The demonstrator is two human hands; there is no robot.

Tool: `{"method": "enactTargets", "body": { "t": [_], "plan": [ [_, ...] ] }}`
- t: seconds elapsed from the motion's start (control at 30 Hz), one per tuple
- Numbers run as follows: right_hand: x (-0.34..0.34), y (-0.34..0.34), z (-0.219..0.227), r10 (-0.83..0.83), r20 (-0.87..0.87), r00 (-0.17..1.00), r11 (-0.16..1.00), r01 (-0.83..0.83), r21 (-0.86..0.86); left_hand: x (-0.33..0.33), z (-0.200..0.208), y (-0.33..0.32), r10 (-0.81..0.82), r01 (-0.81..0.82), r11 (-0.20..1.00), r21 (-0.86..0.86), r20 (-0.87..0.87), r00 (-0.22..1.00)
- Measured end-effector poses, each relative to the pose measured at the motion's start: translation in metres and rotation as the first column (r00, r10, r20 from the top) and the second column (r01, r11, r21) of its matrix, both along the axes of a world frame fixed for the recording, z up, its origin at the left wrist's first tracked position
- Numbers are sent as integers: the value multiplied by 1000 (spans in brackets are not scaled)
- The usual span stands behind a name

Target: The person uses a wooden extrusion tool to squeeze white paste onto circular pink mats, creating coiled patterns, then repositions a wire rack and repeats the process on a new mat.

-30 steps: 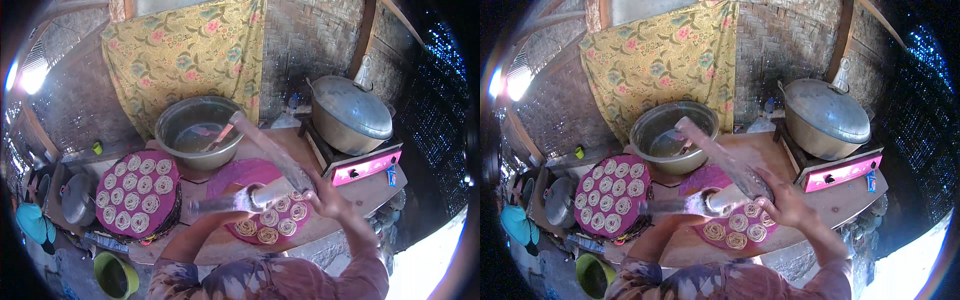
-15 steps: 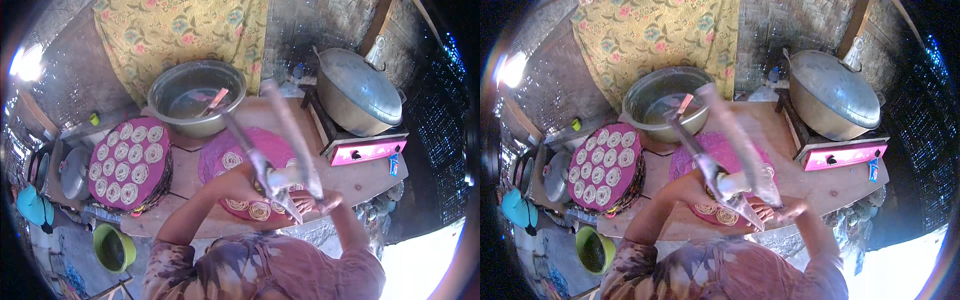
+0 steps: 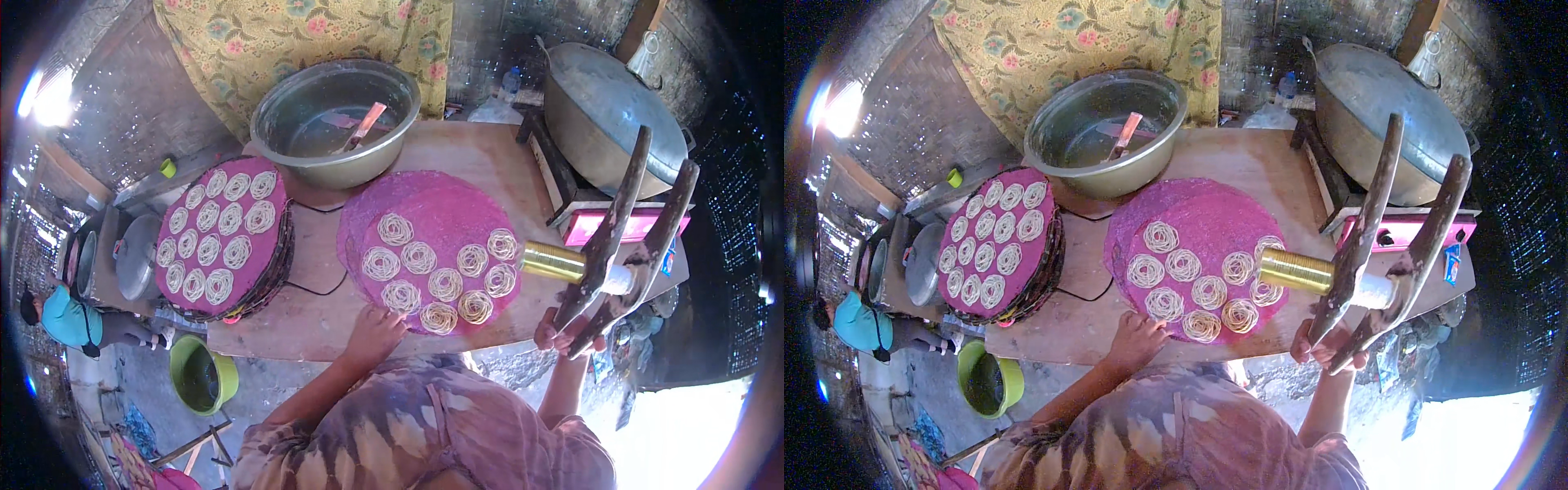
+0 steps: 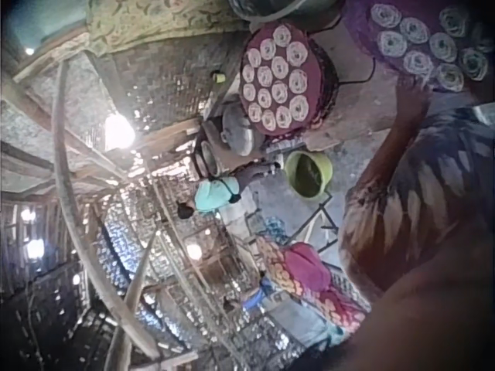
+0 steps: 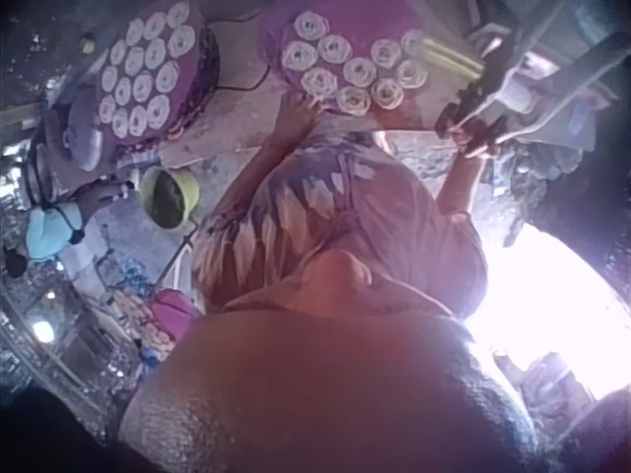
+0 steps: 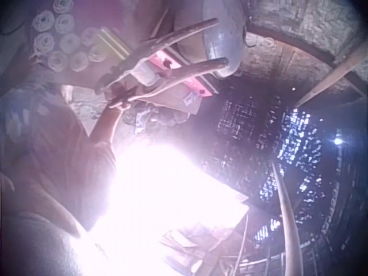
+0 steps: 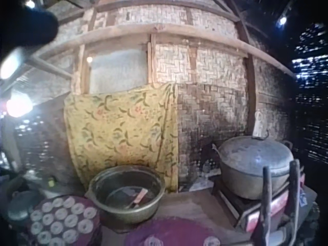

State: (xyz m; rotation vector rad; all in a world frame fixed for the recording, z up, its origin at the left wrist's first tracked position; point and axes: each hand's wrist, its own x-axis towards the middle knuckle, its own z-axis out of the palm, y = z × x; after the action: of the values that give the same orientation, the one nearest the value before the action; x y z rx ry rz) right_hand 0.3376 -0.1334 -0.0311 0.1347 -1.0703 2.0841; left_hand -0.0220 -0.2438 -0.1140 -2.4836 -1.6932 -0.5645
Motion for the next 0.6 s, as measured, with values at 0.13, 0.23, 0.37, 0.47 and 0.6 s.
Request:
{"method": "enactTargets", "body": {
  "t": [0.13,0.23,0.37,0.47,0.6],
  "plan": [
    [-22,11,6,21,-45,999,1000,-20,22,4,-7,10,-107,109,993,55,-44,993],
    [-39,16,10,47,-68,997,998,-44,34,1,-21,12,-182,190,981,45,-135,974],
    [-50,20,13,79,-61,995,996,-76,45,-17,-21,7,-220,223,974,34,-80,972],
    [-50,19,16,89,-53,995,995,-86,49,-50,-32,-11,-172,173,984,30,-39,984],
    [-46,17,15,82,-39,996,996,-80,44,-64,-14,-10,221,-222,975,-7,94,971]
  ]
}}
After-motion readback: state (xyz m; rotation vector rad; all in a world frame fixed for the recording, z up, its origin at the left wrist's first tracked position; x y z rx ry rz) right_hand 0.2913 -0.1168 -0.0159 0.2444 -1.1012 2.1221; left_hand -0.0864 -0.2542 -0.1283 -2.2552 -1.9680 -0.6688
